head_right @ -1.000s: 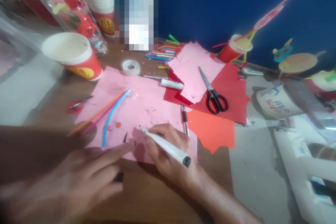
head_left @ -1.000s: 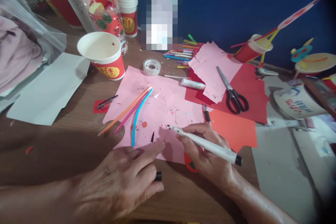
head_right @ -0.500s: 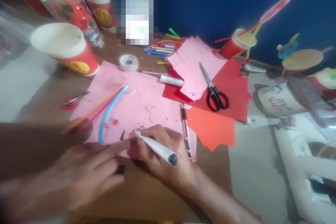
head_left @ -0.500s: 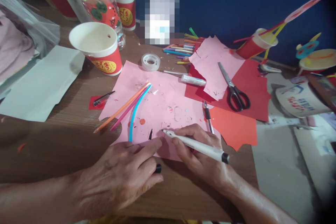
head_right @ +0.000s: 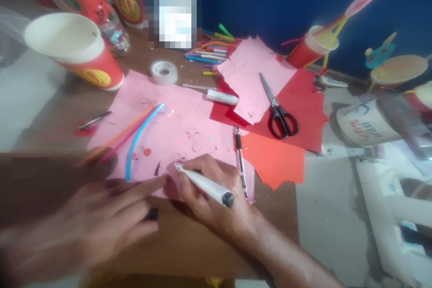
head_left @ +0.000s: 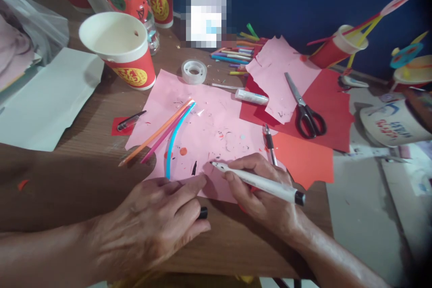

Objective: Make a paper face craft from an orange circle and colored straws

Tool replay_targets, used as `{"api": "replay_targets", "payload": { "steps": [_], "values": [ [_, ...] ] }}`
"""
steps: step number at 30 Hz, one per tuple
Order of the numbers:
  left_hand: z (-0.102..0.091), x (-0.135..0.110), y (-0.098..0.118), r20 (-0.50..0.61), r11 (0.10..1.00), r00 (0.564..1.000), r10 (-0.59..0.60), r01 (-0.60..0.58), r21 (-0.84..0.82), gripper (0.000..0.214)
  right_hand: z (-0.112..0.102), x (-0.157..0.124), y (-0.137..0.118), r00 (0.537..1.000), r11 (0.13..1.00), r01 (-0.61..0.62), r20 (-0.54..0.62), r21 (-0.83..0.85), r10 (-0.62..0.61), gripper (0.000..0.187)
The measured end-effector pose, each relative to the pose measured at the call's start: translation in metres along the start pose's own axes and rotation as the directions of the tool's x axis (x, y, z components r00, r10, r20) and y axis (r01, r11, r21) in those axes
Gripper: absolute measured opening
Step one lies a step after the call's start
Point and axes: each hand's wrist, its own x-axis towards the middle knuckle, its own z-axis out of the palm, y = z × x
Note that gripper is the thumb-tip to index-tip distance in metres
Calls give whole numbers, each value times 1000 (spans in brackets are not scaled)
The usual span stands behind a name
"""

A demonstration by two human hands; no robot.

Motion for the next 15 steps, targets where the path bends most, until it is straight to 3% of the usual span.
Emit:
{"api": "replay_targets", "payload": {
  "steps": [6,10,15],
  "values": [
    [9,-3,-1,-20,999,999,35,-35,-21,20,-1,0,1,1000,1000,-1,-15,-4,1,3],
    [0,1,-8,-49,999,998,36,-38,-33,16,-3,-1,0,999,1000,-6,-32,-18,6,1],
    [-18,6,-20,-33,980,994,-102,94,-177,12,-4,-4,2,1000,1000,-4,-19,5,4,2]
  ]
}}
